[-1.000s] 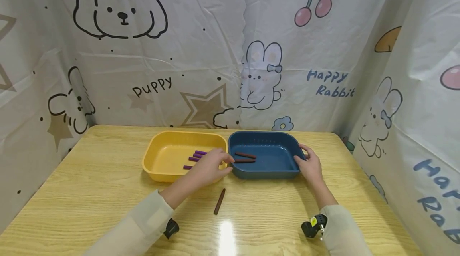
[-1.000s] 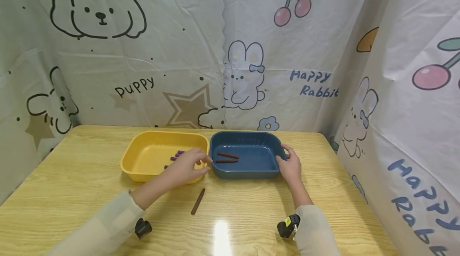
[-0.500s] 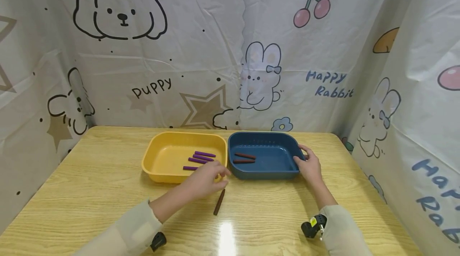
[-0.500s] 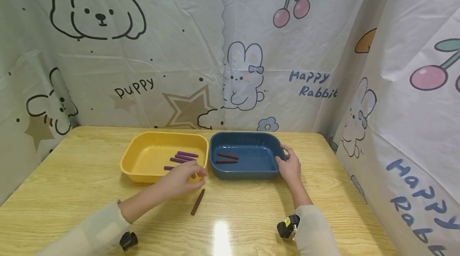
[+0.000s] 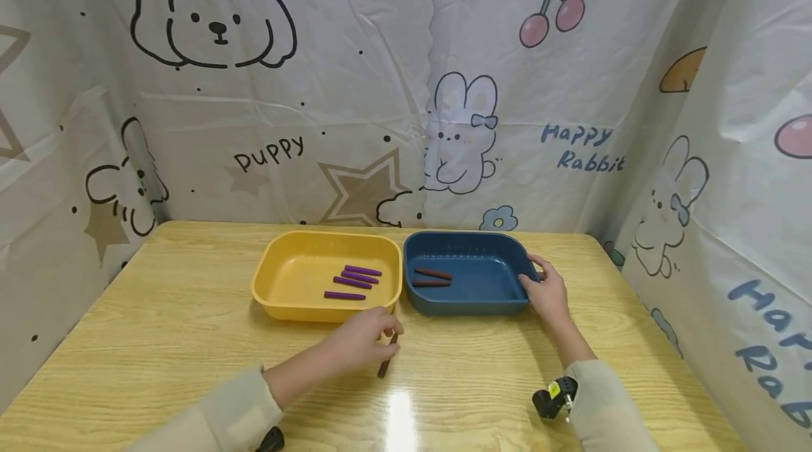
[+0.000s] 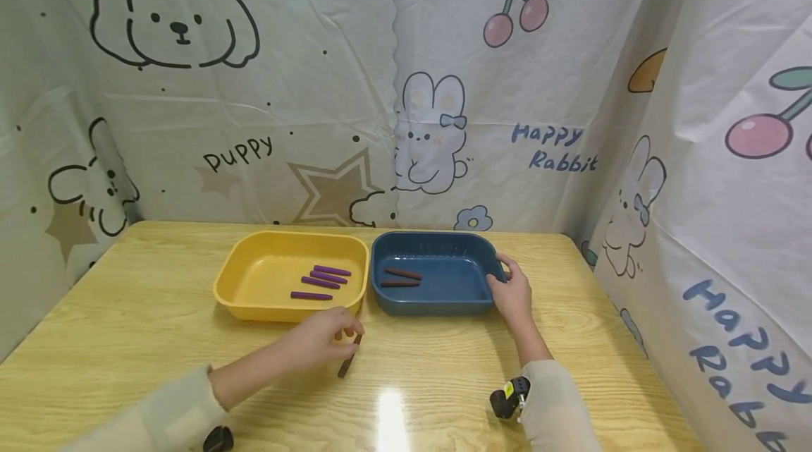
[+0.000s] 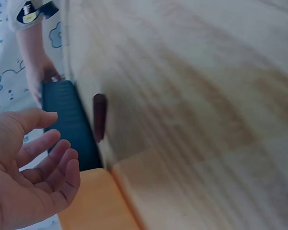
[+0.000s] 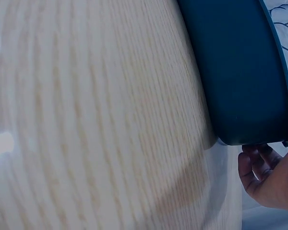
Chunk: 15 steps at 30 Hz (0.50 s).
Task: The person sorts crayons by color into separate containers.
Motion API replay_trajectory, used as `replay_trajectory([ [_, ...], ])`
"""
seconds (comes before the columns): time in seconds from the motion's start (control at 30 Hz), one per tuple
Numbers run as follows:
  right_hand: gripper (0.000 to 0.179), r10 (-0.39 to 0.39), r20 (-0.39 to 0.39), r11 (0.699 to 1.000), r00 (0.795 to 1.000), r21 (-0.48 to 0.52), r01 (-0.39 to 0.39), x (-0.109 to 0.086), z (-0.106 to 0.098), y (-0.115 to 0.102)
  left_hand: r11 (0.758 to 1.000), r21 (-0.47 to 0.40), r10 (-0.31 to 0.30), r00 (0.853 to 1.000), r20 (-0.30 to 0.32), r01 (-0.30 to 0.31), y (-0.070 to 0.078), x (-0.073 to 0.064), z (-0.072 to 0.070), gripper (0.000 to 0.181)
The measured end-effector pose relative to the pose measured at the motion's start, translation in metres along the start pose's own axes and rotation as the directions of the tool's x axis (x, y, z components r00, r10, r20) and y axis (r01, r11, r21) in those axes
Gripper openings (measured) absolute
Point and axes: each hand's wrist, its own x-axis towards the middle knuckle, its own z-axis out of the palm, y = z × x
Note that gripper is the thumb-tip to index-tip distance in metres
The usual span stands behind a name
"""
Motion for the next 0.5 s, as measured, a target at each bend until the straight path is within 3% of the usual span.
replay_trajectory([
  [0.27,0.052,0.015,0.006,1.000,1.000,-0.004,-0.015,0.001,0.000,0.001,0.997,0.020,-0.077,0.997,0.000,0.077,-0.005,-0.003,0.011,0.019],
  [0.5,0.051,0.004,-0.002,1.000,1.000,-0.008,-0.004,0.000,0.000,-0.001,0.990,0.027,-0.139,0.990,0.001,0.139,-0.005,-0.006,0.015,0.030],
])
